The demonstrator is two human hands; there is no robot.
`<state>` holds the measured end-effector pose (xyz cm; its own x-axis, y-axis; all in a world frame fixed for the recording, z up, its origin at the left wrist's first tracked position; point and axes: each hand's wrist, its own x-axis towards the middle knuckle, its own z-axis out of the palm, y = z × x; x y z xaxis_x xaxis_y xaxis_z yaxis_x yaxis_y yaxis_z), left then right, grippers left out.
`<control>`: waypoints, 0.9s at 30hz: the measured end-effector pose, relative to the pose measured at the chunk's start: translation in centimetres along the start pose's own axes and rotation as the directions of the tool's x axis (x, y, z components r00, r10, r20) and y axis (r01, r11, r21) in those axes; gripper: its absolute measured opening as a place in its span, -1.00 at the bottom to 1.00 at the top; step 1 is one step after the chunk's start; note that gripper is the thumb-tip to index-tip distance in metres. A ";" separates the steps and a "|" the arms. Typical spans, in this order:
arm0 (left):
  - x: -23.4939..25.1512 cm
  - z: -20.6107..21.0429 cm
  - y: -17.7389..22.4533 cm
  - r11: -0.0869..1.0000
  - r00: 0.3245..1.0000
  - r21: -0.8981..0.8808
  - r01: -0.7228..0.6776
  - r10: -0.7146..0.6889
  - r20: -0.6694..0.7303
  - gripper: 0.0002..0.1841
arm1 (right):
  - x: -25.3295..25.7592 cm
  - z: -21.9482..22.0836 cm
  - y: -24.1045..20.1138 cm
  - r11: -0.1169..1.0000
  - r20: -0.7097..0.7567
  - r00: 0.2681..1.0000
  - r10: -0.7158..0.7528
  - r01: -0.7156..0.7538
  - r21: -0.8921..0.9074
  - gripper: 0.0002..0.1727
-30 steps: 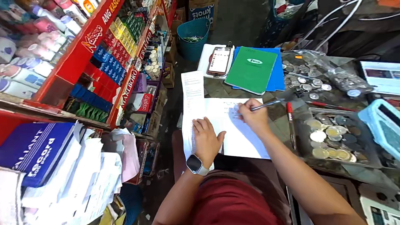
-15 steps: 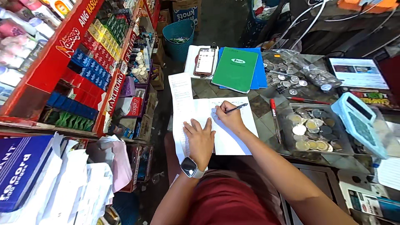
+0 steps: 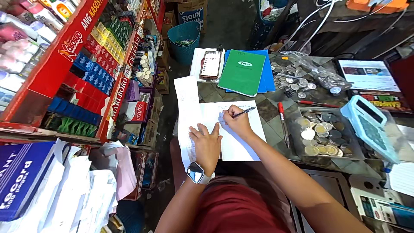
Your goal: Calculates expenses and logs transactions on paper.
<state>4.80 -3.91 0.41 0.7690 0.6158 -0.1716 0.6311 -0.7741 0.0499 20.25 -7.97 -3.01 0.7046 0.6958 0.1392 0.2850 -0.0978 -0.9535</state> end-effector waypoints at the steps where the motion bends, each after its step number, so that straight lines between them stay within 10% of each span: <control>1: 0.0 0.0 0.0 1.000 1.000 0.007 -0.003 0.003 0.000 -0.45 | 0.0 0.0 0.1 1.000 -0.010 1.000 -0.008 0.008 0.005 -0.65; 27: 0.2 -0.6 0.2 0.999 0.997 -0.050 0.001 0.003 0.081 -0.45 | 0.4 -0.8 0.8 0.996 0.054 0.996 -0.071 0.074 -0.058 -0.67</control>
<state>5.15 -3.82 0.99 0.7600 0.5999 -0.2502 0.6364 -0.7649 0.0992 21.29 -8.37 -3.52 0.6461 0.7388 0.1918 0.3738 -0.0871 -0.9234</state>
